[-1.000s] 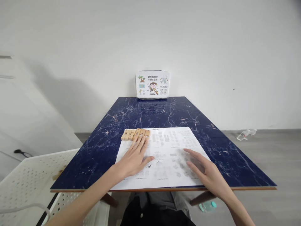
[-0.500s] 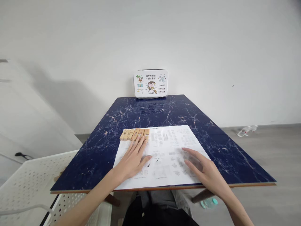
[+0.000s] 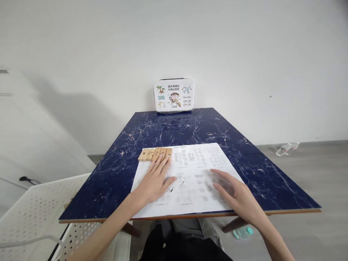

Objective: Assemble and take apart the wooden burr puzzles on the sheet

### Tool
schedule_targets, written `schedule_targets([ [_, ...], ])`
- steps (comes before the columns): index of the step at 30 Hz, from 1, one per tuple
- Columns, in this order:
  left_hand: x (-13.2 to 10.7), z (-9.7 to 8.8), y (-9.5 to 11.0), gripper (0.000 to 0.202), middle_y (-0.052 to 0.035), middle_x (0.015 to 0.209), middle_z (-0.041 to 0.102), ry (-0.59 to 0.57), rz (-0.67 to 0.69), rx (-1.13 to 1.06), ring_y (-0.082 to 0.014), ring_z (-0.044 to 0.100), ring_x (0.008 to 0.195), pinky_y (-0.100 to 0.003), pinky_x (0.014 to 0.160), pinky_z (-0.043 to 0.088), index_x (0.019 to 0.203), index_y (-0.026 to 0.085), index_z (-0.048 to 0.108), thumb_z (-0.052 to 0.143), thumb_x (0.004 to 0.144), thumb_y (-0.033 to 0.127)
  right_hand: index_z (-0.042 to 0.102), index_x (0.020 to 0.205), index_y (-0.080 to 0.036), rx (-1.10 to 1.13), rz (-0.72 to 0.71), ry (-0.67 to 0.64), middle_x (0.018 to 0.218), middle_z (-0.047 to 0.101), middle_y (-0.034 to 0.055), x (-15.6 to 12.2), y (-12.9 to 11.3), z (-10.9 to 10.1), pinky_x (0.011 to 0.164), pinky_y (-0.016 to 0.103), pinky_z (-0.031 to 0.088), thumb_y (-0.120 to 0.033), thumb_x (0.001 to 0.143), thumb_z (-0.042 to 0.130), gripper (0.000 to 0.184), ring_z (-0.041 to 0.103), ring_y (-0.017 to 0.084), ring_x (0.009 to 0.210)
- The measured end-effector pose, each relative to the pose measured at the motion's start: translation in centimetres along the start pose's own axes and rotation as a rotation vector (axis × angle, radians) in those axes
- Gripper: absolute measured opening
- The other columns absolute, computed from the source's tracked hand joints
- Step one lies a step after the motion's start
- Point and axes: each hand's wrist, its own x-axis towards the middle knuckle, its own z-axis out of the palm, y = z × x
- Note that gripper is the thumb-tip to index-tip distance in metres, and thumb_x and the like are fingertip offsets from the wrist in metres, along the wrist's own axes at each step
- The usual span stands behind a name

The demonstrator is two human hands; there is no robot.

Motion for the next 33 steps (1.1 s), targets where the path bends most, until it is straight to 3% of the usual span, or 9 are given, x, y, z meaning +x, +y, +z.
schedule_targets([
  [2,-0.2,0.0,0.0,0.079,-0.0044,0.178,0.014,0.008,0.004,-0.008,-0.0313,0.005,0.164,-0.055,0.134,0.016,0.171,0.026,0.008,0.029,0.107,0.067,0.060,0.144,-0.033,0.002,-0.012,0.015,0.145,0.067,0.0060,0.0,0.0,0.0,0.077,0.037,0.061,-0.055,0.103,0.051,0.047,0.076,0.026,0.094],
  [6,-0.6,0.1,0.0,0.078,-0.0045,0.178,0.013,0.012,-0.003,-0.019,-0.0314,0.007,0.164,-0.056,0.134,0.018,0.171,0.027,0.008,0.031,0.108,0.065,0.058,0.146,-0.033,0.011,0.019,-0.013,0.147,0.065,0.0068,0.0,-0.2,-0.1,0.068,0.037,0.061,-0.056,0.104,0.050,0.049,0.069,0.018,0.065],
  [13,-1.7,-0.1,-0.1,0.073,-0.0040,0.178,0.015,0.074,-0.005,-0.023,-0.0301,0.011,0.164,-0.054,0.133,0.023,0.170,0.030,0.013,0.036,0.108,0.060,0.057,0.147,-0.034,0.025,0.033,-0.027,0.149,0.064,0.0070,0.1,-0.3,-0.1,0.064,0.037,0.060,-0.057,0.104,0.050,0.050,0.066,0.017,0.060],
  [18,-2.8,-0.5,-2.7,0.070,-0.0076,0.173,0.032,0.200,-0.066,0.052,-0.0308,0.025,0.161,-0.052,0.130,0.029,0.167,0.028,0.025,0.044,0.106,0.057,0.058,0.146,-0.032,0.033,0.015,-0.014,0.147,0.065,0.0073,0.1,-0.4,-0.1,0.076,0.039,0.061,-0.055,0.104,0.049,0.048,0.074,0.026,0.090],
  [23,-2.4,-2.3,-6.5,0.064,-0.0134,0.166,0.044,0.271,-0.156,0.114,-0.0317,0.035,0.157,-0.051,0.129,0.030,0.159,0.019,0.038,0.045,0.104,0.050,0.057,0.146,-0.034,0.029,0.031,-0.025,0.148,0.064,0.0056,0.1,-0.3,-0.1,0.068,0.038,0.060,-0.056,0.105,0.048,0.048,0.069,0.019,0.068],
  [27,-0.2,-5.8,-8.8,0.067,-0.0103,0.165,0.045,0.131,-0.148,0.124,-0.0359,0.043,0.150,-0.054,0.124,0.033,0.156,0.023,0.044,0.055,0.098,0.054,0.058,0.145,-0.034,0.035,0.020,-0.021,0.146,0.066,0.0052,0.2,-0.2,-0.1,0.064,0.036,0.058,-0.056,0.104,0.049,0.047,0.071,0.020,0.073],
  [30,2.3,-8.5,-10.1,0.082,-0.0100,0.163,0.048,-0.078,-0.099,0.078,-0.0355,0.062,0.130,-0.045,0.109,0.049,0.159,0.025,0.041,0.063,0.090,0.064,0.059,0.144,-0.033,0.036,0.010,-0.022,0.145,0.067,0.0060,0.2,-0.3,-0.1,0.062,0.034,0.057,-0.055,0.104,0.049,0.047,0.072,0.023,0.081],
  [33,4.4,-9.9,-11.3,0.099,-0.0118,0.161,0.047,-0.217,-0.085,0.082,-0.0359,0.068,0.118,-0.040,0.096,0.051,0.160,0.028,0.043,0.070,0.077,0.075,0.058,0.144,-0.032,0.037,0.007,-0.030,0.146,0.066,0.0073,0.2,-0.3,-0.2,0.062,0.034,0.057,-0.055,0.104,0.048,0.047,0.071,0.022,0.077],
])
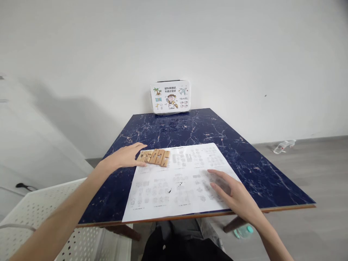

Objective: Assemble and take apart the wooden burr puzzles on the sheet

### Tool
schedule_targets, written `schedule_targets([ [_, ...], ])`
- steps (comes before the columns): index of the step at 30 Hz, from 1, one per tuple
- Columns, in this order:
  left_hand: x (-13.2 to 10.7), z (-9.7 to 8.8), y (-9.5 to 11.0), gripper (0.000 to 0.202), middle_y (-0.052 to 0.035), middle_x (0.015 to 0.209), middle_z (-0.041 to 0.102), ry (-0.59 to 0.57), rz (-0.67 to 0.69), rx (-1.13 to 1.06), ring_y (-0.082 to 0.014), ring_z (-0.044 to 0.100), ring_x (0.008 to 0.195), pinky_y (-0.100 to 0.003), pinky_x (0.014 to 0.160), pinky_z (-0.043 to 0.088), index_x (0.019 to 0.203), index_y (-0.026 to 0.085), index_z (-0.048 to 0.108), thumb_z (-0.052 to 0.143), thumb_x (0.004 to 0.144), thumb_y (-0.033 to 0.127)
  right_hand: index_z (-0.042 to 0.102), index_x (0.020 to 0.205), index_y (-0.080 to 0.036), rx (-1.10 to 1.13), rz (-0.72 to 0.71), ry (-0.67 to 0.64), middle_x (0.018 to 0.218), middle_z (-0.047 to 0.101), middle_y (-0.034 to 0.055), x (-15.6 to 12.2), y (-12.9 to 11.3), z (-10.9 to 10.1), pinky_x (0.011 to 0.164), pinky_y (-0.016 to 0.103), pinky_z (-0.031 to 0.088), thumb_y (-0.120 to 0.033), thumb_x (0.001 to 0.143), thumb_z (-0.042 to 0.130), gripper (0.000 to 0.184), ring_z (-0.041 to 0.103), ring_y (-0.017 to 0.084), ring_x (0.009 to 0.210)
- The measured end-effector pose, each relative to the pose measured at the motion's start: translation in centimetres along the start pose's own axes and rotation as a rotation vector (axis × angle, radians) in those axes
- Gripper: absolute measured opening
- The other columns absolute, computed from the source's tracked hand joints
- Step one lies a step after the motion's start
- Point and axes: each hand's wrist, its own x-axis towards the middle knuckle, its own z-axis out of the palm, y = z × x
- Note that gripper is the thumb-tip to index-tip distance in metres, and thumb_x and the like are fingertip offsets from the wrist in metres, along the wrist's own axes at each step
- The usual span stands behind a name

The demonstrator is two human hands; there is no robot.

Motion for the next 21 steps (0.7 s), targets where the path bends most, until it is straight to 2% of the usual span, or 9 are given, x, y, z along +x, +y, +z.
schedule_targets([
  [4,1.4,0.0,-0.8,0.108,-0.0132,0.151,0.051,-0.080,-0.012,-0.034,-0.0325,0.069,0.105,-0.037,0.086,0.050,0.160,0.030,0.045,0.072,0.068,0.081,0.057,0.145,-0.033,0.003,0.015,-0.018,0.146,0.065,0.0070,0.0,0.1,-0.1,0.063,0.038,0.058,-0.057,0.105,0.047,0.048,0.061,0.016,0.058],
  [7,1.7,0.5,-1.0,0.104,-0.0104,0.145,0.052,-0.087,0.029,-0.092,-0.0294,0.067,0.106,-0.034,0.087,0.049,0.157,0.032,0.047,0.074,0.068,0.079,0.057,0.144,-0.033,0.006,0.016,-0.021,0.146,0.065,0.0067,0.0,0.1,-0.1,0.066,0.038,0.058,-0.057,0.105,0.047,0.047,0.059,0.015,0.057],
  [12,2.0,0.5,-0.8,0.088,-0.0091,0.139,0.053,-0.075,0.056,-0.132,-0.0287,0.063,0.112,-0.033,0.093,0.049,0.145,0.030,0.060,0.078,0.070,0.073,0.057,0.144,-0.033,0.009,0.022,-0.029,0.148,0.064,0.0060,-0.1,-0.1,-0.3,0.065,0.036,0.057,-0.057,0.105,0.046,0.047,0.067,0.019,0.070],
  [17,2.3,0.9,-1.3,0.085,-0.0096,0.124,0.061,-0.052,0.069,-0.144,-0.0268,0.062,0.102,-0.032,0.086,0.048,0.139,0.024,0.063,0.078,0.071,0.072,0.059,0.143,-0.032,0.024,0.015,-0.013,0.146,0.065,0.0066,-0.1,-0.1,-0.3,0.066,0.035,0.058,-0.055,0.105,0.048,0.046,0.073,0.025,0.090],
  [21,2.2,1.3,-1.9,0.088,-0.0087,0.119,0.063,-0.045,0.037,-0.171,-0.0250,0.061,0.094,-0.032,0.079,0.048,0.141,0.025,0.062,0.078,0.069,0.074,0.060,0.142,-0.031,0.027,0.009,-0.007,0.145,0.066,0.0077,-0.1,0.1,-0.2,0.068,0.037,0.059,-0.056,0.104,0.049,0.046,0.073,0.025,0.087],
])
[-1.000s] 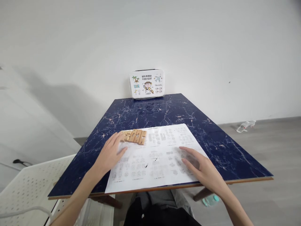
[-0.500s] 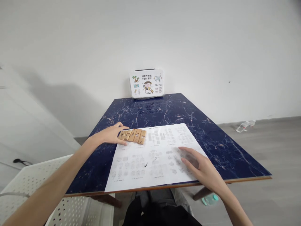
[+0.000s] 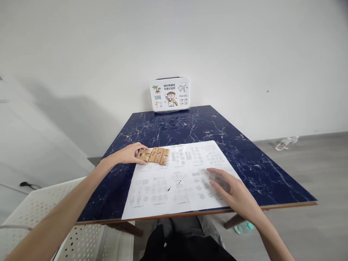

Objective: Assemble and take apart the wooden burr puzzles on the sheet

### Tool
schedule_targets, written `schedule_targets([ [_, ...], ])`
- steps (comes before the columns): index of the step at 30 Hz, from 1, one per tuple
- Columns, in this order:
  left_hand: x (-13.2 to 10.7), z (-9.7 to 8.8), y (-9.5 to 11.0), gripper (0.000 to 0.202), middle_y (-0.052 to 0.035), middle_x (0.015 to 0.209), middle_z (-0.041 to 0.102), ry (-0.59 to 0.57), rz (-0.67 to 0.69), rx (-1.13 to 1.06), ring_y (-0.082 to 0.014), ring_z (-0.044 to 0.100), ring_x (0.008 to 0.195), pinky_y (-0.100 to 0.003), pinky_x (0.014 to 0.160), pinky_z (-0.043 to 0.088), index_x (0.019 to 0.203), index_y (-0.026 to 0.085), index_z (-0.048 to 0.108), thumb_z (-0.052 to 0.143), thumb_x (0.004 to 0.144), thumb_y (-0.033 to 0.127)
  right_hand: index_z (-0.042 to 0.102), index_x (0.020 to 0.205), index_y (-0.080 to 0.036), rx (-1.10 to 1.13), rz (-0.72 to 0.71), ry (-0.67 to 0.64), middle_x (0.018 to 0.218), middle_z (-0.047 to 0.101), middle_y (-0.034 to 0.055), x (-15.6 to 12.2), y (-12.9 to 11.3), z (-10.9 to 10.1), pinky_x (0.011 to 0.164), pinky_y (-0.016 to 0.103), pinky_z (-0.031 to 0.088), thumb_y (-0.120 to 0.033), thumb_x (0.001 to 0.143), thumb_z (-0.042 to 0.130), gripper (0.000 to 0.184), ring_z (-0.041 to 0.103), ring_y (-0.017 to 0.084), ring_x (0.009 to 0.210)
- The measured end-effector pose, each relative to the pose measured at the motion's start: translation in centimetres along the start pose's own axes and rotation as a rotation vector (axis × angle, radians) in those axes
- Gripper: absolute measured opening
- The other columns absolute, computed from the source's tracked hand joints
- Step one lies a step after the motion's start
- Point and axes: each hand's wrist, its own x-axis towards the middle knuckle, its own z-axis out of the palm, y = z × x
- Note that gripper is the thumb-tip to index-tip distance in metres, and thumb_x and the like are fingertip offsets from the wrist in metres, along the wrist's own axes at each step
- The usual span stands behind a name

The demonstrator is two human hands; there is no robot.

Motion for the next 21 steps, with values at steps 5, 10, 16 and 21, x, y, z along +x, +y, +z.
schedule_targets([
  [5,-0.20,0.08,-0.06,0.086,-0.0094,0.121,0.063,0.012,-0.025,-0.002,-0.0252,0.061,0.094,-0.033,0.082,0.047,0.139,0.025,0.063,0.077,0.070,0.074,0.059,0.142,-0.032,-0.011,0.004,-0.004,0.145,0.066,0.0071,-0.05,0.07,0.01,0.066,0.037,0.059,-0.055,0.105,0.048,0.046,0.071,0.023,0.079],
  [10,-0.07,0.20,-0.19,0.091,-0.0087,0.124,0.061,-0.003,0.002,-0.006,-0.0252,0.061,0.097,-0.031,0.082,0.047,0.148,0.030,0.057,0.076,0.071,0.074,0.061,0.140,-0.032,-0.026,-0.006,0.017,0.141,0.069,0.0070,-0.13,-0.18,0.00,0.065,0.039,0.059,-0.056,0.104,0.048,0.045,0.061,0.017,0.058],
  [16,0.38,0.20,-0.27,0.086,-0.0102,0.122,0.061,-0.014,0.032,0.015,-0.0290,0.062,0.109,-0.033,0.092,0.047,0.146,0.027,0.060,0.074,0.075,0.073,0.060,0.140,-0.032,-0.017,0.000,0.012,0.141,0.069,0.0079,-0.12,-0.13,0.04,0.061,0.037,0.057,-0.057,0.104,0.048,0.046,0.065,0.019,0.062],
  [21,0.62,0.07,0.18,0.084,-0.0116,0.126,0.063,0.003,-0.020,0.036,-0.0316,0.062,0.113,-0.036,0.095,0.047,0.144,0.026,0.061,0.071,0.077,0.074,0.060,0.140,-0.032,-0.023,-0.008,0.009,0.142,0.068,0.0071,-0.06,0.12,0.07,0.061,0.035,0.057,-0.056,0.104,0.048,0.045,0.071,0.023,0.076],
])
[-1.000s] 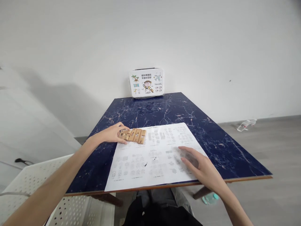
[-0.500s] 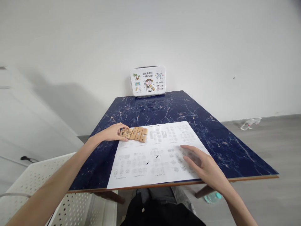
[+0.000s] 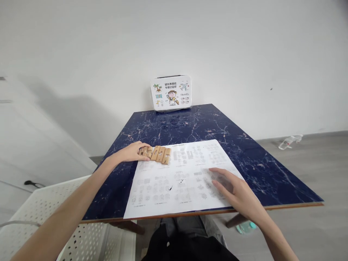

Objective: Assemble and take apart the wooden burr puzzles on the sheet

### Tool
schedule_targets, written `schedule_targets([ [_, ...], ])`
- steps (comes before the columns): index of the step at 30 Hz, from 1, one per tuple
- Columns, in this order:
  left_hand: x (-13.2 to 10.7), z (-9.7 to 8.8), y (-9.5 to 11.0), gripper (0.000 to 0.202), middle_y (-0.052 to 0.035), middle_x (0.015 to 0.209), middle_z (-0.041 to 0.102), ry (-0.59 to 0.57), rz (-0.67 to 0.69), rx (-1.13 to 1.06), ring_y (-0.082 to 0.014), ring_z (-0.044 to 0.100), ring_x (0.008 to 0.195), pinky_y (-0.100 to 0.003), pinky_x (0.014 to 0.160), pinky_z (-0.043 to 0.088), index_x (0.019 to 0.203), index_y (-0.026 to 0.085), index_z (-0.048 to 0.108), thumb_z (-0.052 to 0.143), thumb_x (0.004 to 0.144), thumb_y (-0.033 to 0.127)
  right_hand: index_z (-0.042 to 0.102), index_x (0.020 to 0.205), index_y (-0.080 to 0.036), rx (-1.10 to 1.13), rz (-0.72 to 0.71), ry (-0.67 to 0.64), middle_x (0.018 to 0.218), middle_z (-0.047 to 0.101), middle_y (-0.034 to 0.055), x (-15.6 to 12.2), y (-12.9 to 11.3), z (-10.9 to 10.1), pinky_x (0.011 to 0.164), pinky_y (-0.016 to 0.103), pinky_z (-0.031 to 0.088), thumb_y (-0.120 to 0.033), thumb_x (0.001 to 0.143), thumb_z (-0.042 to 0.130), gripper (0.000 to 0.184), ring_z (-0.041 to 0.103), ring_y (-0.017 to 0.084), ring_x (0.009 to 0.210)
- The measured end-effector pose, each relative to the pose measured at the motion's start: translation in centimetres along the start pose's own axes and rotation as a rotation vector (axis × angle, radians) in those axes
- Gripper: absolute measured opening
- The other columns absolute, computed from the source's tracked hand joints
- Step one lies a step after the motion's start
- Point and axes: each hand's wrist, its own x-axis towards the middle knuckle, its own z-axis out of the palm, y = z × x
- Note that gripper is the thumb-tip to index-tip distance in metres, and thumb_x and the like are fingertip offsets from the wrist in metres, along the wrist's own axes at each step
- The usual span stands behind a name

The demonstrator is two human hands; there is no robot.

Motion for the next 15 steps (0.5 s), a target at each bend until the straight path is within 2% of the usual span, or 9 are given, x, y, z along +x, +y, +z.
schedule_targets([
  [3,-0.04,-0.01,0.07,0.085,-0.0120,0.125,0.064,-0.009,-0.002,0.010,-0.0322,0.063,0.113,-0.037,0.096,0.048,0.145,0.025,0.060,0.070,0.077,0.074,0.061,0.140,-0.032,-0.002,-0.006,0.009,0.142,0.069,0.0074,0.00,0.02,0.01,0.062,0.036,0.058,-0.056,0.104,0.049,0.044,0.069,0.021,0.069],
  [7,-0.21,0.12,-0.10,0.088,-0.0142,0.136,0.061,0.013,-0.002,0.000,-0.0333,0.061,0.121,-0.037,0.099,0.048,0.148,0.023,0.056,0.072,0.077,0.072,0.061,0.139,-0.033,-0.007,0.003,0.004,0.142,0.068,0.0063,-0.05,-0.07,0.00,0.061,0.037,0.057,-0.056,0.104,0.049,0.043,0.061,0.017,0.057],
  [15,-0.58,0.29,-0.11,0.087,-0.0135,0.133,0.061,0.011,-0.038,-0.026,-0.0303,0.064,0.110,-0.036,0.091,0.051,0.146,0.021,0.057,0.074,0.077,0.071,0.060,0.140,-0.033,0.002,0.032,-0.013,0.142,0.067,0.0076,-0.16,-0.25,-0.03,0.057,0.037,0.054,-0.059,0.104,0.047,0.046,0.053,0.015,0.052],
])
